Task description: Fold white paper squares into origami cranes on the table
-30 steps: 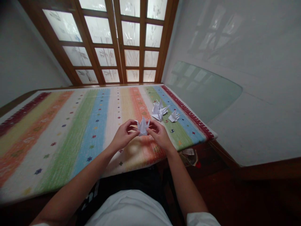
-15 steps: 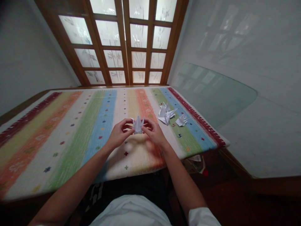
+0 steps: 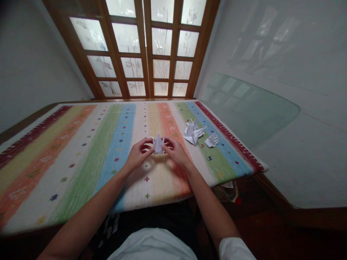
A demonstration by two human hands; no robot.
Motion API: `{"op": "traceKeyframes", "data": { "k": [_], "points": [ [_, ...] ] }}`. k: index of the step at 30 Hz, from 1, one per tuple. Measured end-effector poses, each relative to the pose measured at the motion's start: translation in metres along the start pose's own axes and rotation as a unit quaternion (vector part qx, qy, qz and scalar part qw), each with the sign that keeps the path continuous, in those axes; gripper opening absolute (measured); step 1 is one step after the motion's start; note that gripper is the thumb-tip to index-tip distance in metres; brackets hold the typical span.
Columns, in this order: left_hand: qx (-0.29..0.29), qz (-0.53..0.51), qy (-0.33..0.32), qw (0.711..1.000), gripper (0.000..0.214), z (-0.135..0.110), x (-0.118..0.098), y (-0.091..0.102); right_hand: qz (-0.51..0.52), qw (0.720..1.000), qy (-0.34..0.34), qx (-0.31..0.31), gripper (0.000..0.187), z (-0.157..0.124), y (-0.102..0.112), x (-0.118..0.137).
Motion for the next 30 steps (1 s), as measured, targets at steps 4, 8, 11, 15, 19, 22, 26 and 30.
{"op": "traceKeyframes", "data": {
  "k": [4, 8, 11, 15, 19, 22, 26, 30],
  "points": [
    [-0.030, -0.001, 0.009, 1.000, 0.032, -0.001, 0.007, 0.008, 0.001, 0.999, -0.005, 0.036, 0.037, 0.013, -0.004, -0.002],
    [-0.056, -0.007, 0.007, 0.998, 0.037, 0.000, 0.011, 0.020, 0.011, 0.996, -0.012, 0.092, 0.036, 0.032, -0.014, -0.002],
    [-0.079, 0.015, 0.011, 0.997, 0.034, 0.001, 0.012, 0.032, 0.028, 0.992, -0.020, 0.125, 0.034, 0.045, -0.025, -0.008],
    [-0.101, 0.067, 0.035, 0.992, 0.028, 0.001, 0.017, 0.045, 0.058, 0.989, -0.049, 0.126, 0.035, 0.053, -0.042, -0.030],
    [-0.079, 0.098, 0.070, 0.989, 0.027, 0.000, 0.030, 0.046, 0.072, 0.989, -0.072, 0.109, 0.038, 0.050, -0.050, -0.053],
    [-0.067, 0.098, 0.090, 0.989, 0.022, 0.000, 0.040, 0.046, 0.052, 0.991, -0.059, 0.112, 0.037, 0.047, -0.051, -0.057],
    [-0.065, 0.079, 0.103, 0.989, 0.017, 0.000, 0.046, 0.047, 0.023, 0.995, -0.034, 0.095, 0.032, 0.046, -0.047, -0.055],
    [-0.075, 0.069, 0.091, 0.991, 0.012, 0.001, 0.044, 0.050, 0.015, 0.997, -0.024, 0.071, 0.025, 0.045, -0.044, -0.054]
  ]
}}
Point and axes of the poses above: each hand's wrist, its own z-axis towards the middle knuckle, its own y-axis out of the back of the hand, x = y × z, the point moved 6 cm from there along z, towards the middle knuckle, and after that the axes turned 4 degrees about x, right-handed, at the moved point
